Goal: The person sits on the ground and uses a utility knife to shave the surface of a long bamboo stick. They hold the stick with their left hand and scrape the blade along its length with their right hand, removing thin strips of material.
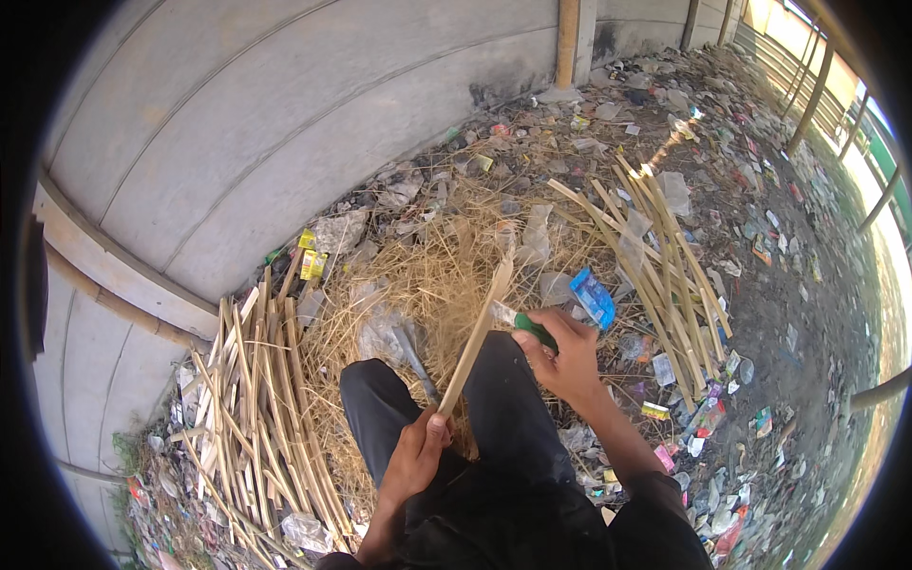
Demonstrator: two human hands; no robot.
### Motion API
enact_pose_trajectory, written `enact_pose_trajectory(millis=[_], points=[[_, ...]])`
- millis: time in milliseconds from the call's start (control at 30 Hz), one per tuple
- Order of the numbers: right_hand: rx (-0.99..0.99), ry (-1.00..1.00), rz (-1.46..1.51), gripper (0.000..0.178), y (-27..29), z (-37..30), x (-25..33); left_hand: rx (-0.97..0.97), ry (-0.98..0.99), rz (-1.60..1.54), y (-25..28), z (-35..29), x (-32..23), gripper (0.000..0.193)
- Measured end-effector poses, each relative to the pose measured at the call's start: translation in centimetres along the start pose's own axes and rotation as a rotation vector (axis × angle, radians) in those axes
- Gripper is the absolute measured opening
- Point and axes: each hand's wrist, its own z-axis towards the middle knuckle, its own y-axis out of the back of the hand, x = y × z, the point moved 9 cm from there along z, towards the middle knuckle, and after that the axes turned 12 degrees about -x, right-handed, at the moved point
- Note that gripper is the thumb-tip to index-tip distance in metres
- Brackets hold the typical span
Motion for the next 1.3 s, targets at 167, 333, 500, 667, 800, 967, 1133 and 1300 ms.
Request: enact_pose_trajectory(millis=[167, 333, 500, 667, 800, 967, 1133, 1300], points=[[0.217, 0.028, 0.111, 0.038, -3.3, -4.2, 3.2, 0.009, 0.047, -0.024, -0.1, 1.6, -0.5, 0.047], [0.264, 0.059, 0.079, 0.038, -4.6, -6.3, 3.3, -0.071, -0.083, 0.036, -0.2, 1.8, -0.8, 0.042], [0.272, 0.123, 0.091, 0.034, -4.6, -5.8, 5.0, -0.122, -0.174, 0.223, -0.3, 2.0, -1.5, 0.050], [0.272, 0.109, 0.086, 0.033, -4.6, -5.8, 4.7, -0.191, -0.202, 0.270, -0.2, 1.9, -1.9, 0.052], [0.251, 0.122, 0.081, 0.033, -4.7, -5.6, 4.8, -0.227, -0.192, 0.295, 0.0, 2.0, -2.1, 0.050], [0.166, 0.096, 0.045, 0.033, -3.6, -4.2, 3.7, -0.216, -0.184, 0.350, 0.2, 1.7, -1.9, 0.050], [0.192, 0.130, 0.021, 0.033, -3.8, -4.1, 3.8, -0.217, -0.200, 0.365, 0.4, 1.4, -1.6, 0.049], [0.024, 0.079, -0.020, 0.031, -2.6, -2.9, 0.9, -0.185, -0.146, 0.422, 0.6, 1.1, -0.4, 0.049]])
